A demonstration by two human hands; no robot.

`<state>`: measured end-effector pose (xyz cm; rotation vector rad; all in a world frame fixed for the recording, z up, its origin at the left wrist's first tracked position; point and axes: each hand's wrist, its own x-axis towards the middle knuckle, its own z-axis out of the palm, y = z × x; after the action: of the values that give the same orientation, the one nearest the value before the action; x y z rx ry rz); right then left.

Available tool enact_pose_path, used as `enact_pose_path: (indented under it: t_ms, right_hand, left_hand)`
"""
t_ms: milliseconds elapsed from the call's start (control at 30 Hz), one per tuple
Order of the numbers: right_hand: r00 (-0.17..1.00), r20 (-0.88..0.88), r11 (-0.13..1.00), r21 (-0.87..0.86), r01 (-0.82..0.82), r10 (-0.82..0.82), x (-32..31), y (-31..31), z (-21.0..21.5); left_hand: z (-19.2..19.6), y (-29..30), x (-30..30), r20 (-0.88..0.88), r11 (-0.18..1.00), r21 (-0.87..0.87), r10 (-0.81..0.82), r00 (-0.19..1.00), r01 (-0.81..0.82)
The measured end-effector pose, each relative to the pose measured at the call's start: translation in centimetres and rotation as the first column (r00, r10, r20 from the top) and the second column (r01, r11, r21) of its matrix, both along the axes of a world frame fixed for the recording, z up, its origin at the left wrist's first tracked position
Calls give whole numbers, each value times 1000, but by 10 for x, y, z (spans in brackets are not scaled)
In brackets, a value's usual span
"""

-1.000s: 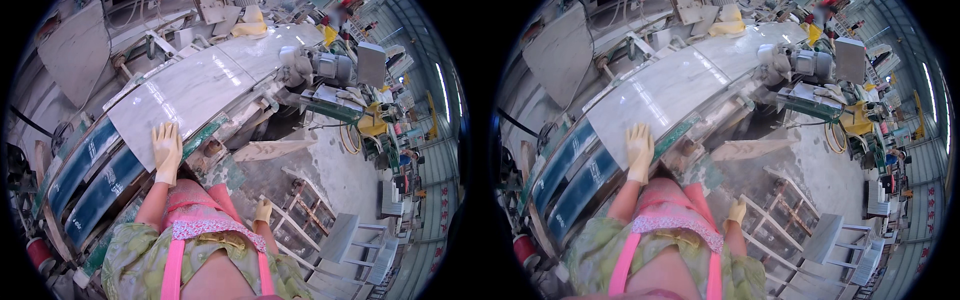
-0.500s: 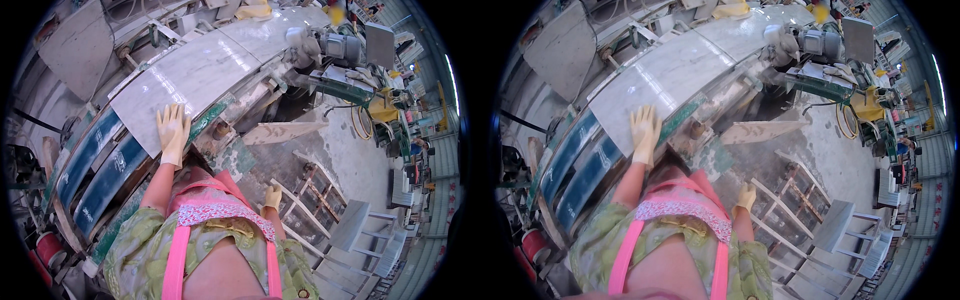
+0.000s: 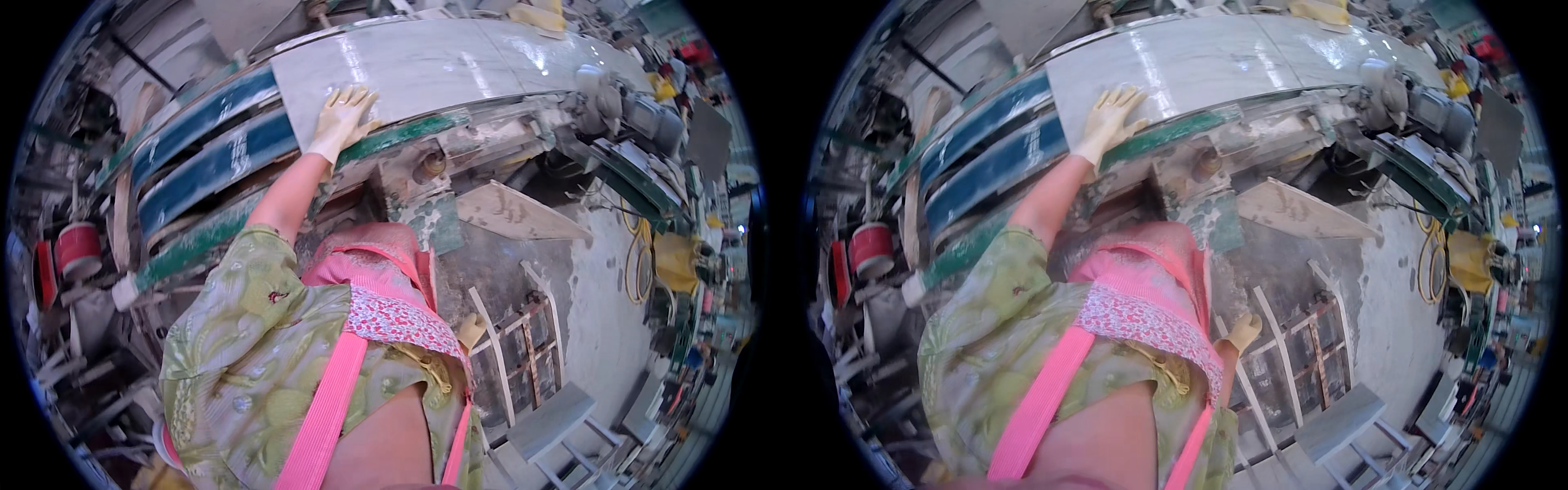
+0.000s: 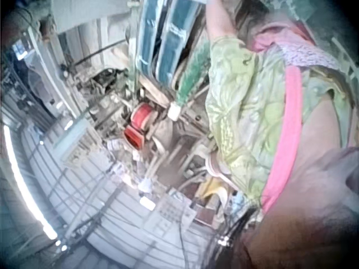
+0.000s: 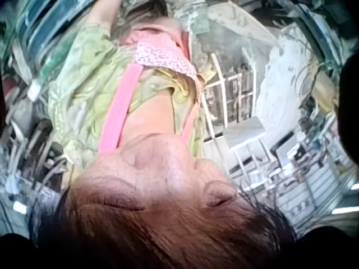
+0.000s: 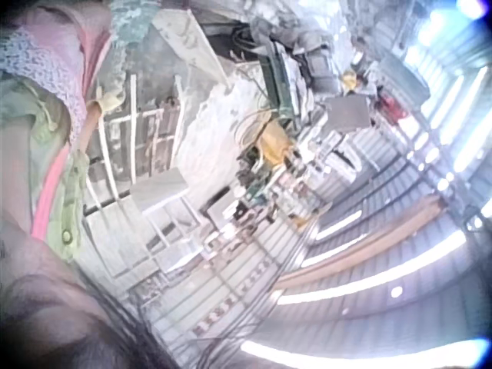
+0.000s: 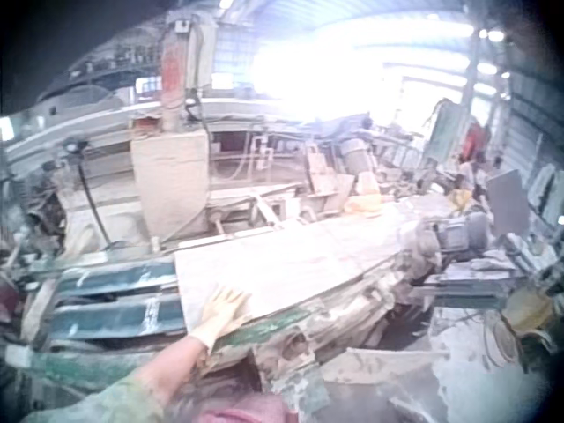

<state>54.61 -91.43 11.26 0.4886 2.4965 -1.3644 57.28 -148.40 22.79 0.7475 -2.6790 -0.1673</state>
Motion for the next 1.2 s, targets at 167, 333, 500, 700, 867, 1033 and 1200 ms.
enact_pose_path:
  t_ms: [167,333,500,700,867,1033,1200]
  right_hand:
    - [984,12,981,82,-178,178,15,49,-4]
    - [977,129,977,107,-183,169,26,96,-18]
    - [945,259,934,240,-264,201,-8,107,12]
    - [896,178,888,152,-434,408,-48,71,20]
    - [926,69,927,36,-374,371,-57,36,-4]
    - [919,77,913,107,-393,387,-44,39,-32]
    - [966,104,942,217,-256,238,-9,-19,-19]
  left_hand:
    - [-2,-12,71,109,994,-75,81,991,-73]
    - [-9,-16,123,105,991,-106,95,990,-84]
    - [-10,-9,132,5,994,-49,100,995,-100]
    - [-15,-7,129,-27,987,-77,136,990,-138]
    - [-16,-9,138,-48,986,-85,141,989,-145]
    - [-14,-15,135,53,987,-8,158,986,-158]
    - [7,-25,154,-216,909,387,252,943,-154]
